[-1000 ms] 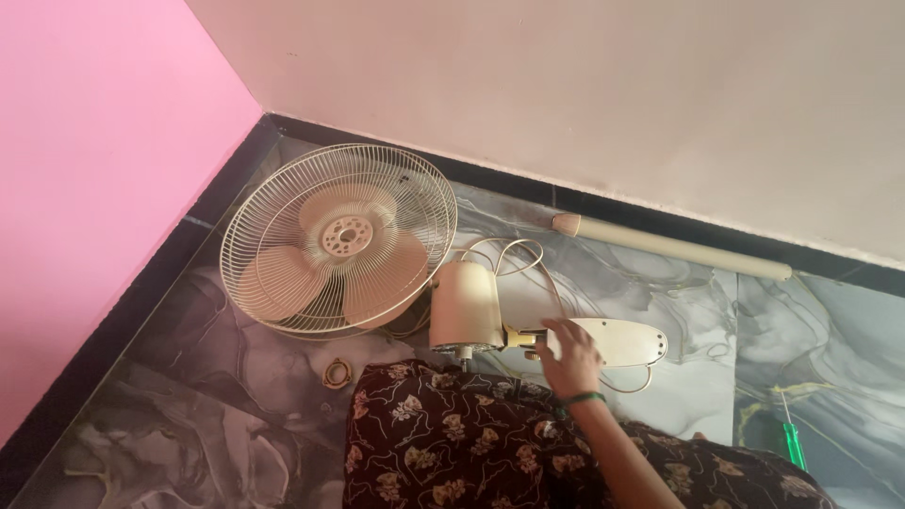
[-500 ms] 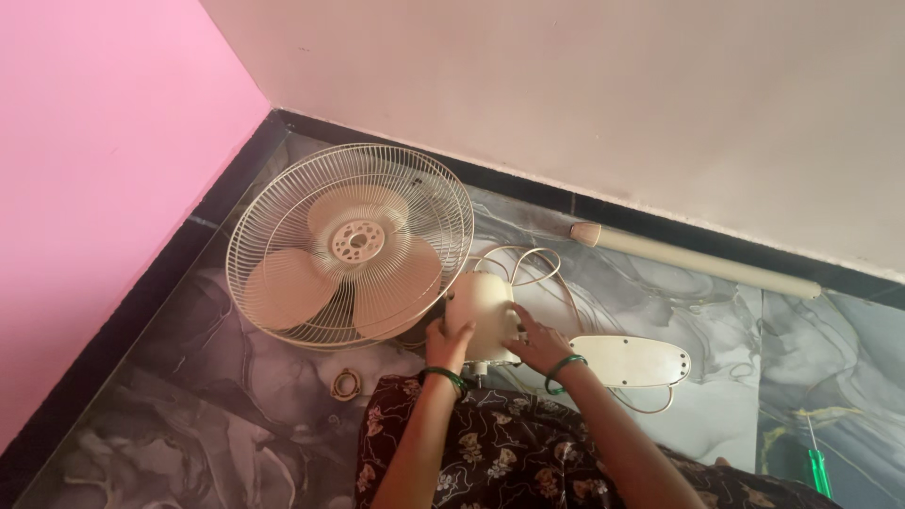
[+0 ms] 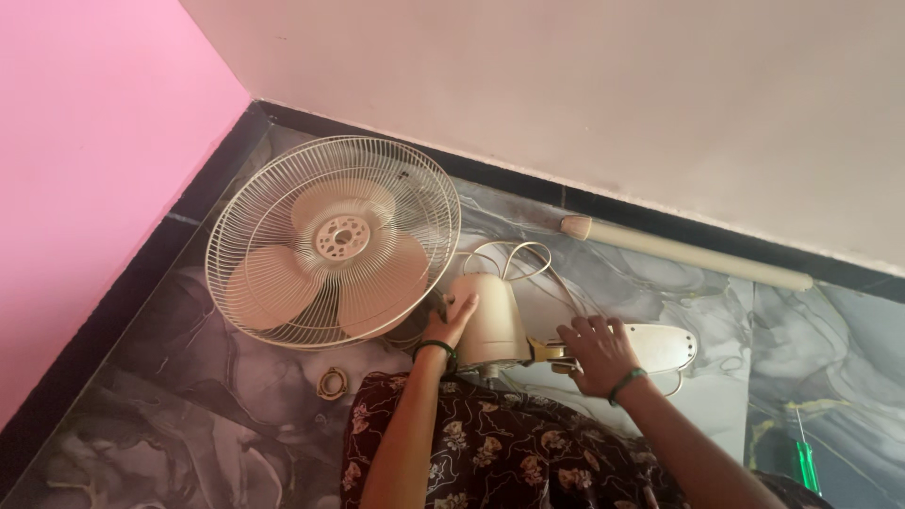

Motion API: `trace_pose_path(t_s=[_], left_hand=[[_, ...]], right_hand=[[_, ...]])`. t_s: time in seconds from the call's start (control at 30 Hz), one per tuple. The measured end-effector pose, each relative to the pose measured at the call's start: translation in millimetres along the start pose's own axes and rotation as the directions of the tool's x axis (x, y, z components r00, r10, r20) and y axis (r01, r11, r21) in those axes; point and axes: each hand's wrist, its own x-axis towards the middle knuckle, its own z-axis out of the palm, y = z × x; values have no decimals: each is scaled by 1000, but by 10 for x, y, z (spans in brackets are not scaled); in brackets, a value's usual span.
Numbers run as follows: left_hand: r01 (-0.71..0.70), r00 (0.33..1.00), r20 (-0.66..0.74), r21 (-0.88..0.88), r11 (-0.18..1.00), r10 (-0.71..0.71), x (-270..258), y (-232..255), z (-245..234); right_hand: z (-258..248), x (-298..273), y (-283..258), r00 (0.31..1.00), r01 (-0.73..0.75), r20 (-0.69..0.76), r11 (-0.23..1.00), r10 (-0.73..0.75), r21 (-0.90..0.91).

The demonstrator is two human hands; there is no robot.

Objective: The person uses a screwdriver to remove screws from the back panel of an electric fan. They then detach the back panel and set it aside, exposing the fan motor and internal components.

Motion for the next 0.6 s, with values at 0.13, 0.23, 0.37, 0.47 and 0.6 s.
trace_pose_path(t_s=[0.13,0.23,0.37,0.47,0.6], left_hand=[[-26,1000,7,-140,990,27,33,-102,241],[-186,980,40,-186,965,196,-9,-184,294],[-199,977,57,-74,977,203,-97,-131,267],[-182,974,129,-42,982,186,-110,-112,283],[-76,961,266,-7,997,75,-35,-161,202]], right_hand=[[-50,157,129,989,-33,143,998,26,49],[-117,198,111,965,15,261,995,11,-96],[-192,-66,75,997,-77,-2,996,77,48],[-241,-327,83,989,-85,-111,989,98,121],[-418,-434,215,967,-139,246,956,73,260]])
